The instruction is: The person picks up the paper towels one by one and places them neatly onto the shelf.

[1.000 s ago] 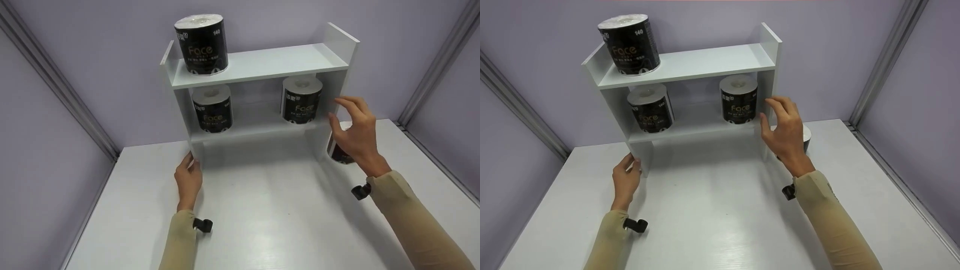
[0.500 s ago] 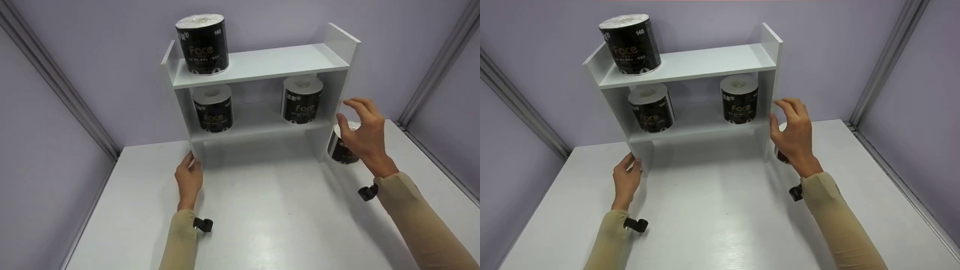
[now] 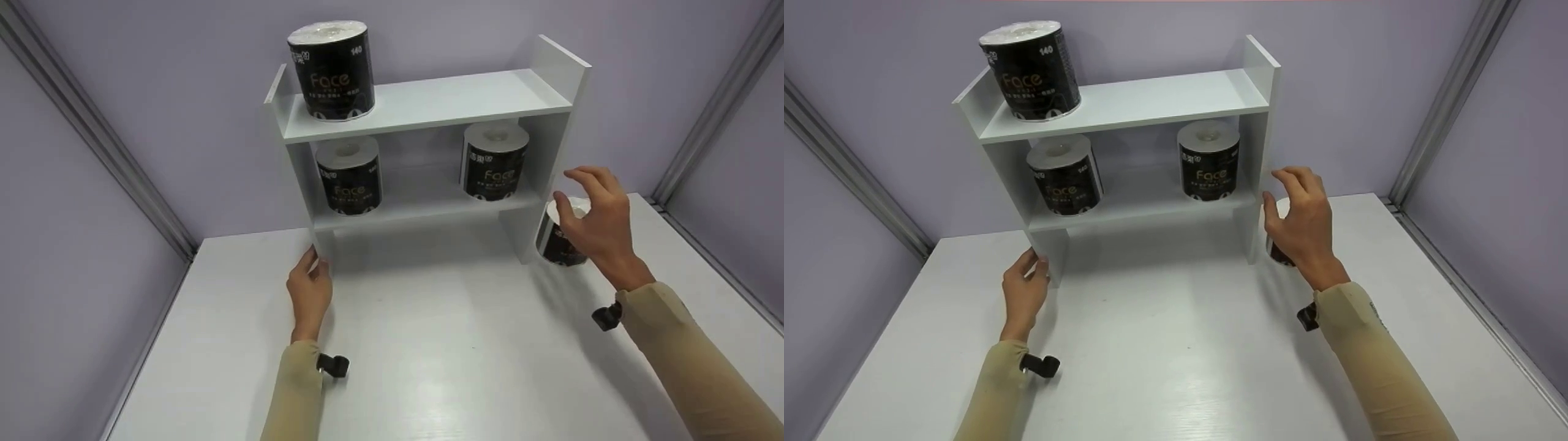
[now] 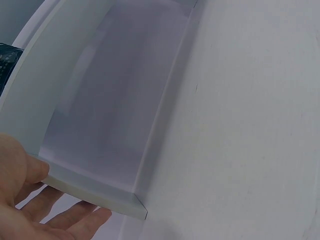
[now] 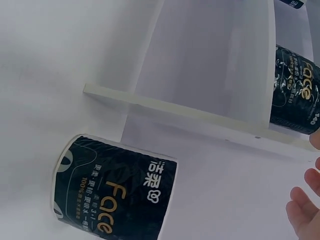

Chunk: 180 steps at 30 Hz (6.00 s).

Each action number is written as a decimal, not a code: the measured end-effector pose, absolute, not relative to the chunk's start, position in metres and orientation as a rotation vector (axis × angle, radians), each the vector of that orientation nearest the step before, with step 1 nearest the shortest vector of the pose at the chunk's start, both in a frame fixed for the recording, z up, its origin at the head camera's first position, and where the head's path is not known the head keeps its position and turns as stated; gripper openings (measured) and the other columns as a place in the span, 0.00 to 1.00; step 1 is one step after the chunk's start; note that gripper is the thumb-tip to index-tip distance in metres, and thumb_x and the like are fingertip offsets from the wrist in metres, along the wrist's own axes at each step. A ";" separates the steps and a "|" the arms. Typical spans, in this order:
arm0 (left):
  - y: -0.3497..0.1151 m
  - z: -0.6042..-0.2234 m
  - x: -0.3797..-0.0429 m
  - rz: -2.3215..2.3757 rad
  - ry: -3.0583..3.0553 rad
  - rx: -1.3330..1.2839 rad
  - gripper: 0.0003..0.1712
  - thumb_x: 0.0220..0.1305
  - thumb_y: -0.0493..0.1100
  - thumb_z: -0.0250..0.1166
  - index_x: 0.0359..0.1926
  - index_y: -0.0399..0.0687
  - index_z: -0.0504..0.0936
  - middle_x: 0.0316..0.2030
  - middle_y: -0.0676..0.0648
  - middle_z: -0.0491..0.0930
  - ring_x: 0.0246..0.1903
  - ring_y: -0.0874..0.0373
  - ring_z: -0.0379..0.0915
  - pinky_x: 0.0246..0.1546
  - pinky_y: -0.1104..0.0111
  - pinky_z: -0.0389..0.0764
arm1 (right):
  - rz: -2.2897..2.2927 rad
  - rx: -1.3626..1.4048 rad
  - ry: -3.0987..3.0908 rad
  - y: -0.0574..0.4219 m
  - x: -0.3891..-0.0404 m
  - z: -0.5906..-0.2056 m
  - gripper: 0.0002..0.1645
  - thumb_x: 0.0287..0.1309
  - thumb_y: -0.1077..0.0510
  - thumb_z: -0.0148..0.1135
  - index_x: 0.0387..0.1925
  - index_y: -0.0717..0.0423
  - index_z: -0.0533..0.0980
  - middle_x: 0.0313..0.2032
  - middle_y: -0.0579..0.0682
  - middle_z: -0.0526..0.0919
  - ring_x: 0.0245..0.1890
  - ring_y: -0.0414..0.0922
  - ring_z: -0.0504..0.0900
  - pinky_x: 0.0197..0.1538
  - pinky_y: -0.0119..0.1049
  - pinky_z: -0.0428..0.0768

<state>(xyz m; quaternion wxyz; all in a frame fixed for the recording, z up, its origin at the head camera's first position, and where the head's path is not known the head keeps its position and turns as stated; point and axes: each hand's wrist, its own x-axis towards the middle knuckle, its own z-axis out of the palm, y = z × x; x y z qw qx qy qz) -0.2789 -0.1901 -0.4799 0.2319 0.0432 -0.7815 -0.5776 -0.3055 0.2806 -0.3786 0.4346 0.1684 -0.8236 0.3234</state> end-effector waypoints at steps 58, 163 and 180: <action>-0.190 -0.480 -0.278 -1.571 -2.141 0.111 0.26 0.81 0.36 0.57 0.75 0.32 0.72 0.72 0.31 0.73 0.65 0.34 0.79 0.65 0.50 0.83 | 0.660 0.337 -2.200 0.316 -0.321 -0.436 0.19 0.63 0.63 0.73 0.53 0.68 0.84 0.52 0.68 0.84 0.49 0.70 0.80 0.49 0.69 0.76; -0.188 -0.479 -0.279 -1.557 -2.134 0.110 0.26 0.80 0.35 0.58 0.74 0.32 0.73 0.71 0.31 0.75 0.63 0.35 0.81 0.63 0.50 0.84 | 0.717 0.268 -2.335 0.327 -0.327 -0.471 0.31 0.55 0.64 0.80 0.60 0.67 0.80 0.55 0.73 0.76 0.53 0.77 0.70 0.55 0.73 0.70; -0.190 -0.481 -0.279 -1.568 -2.116 0.075 0.25 0.80 0.36 0.58 0.73 0.33 0.74 0.71 0.31 0.75 0.63 0.35 0.81 0.63 0.49 0.84 | 0.751 0.192 -2.378 0.330 -0.322 -0.466 0.30 0.58 0.62 0.78 0.61 0.63 0.80 0.57 0.70 0.75 0.56 0.76 0.69 0.52 0.70 0.72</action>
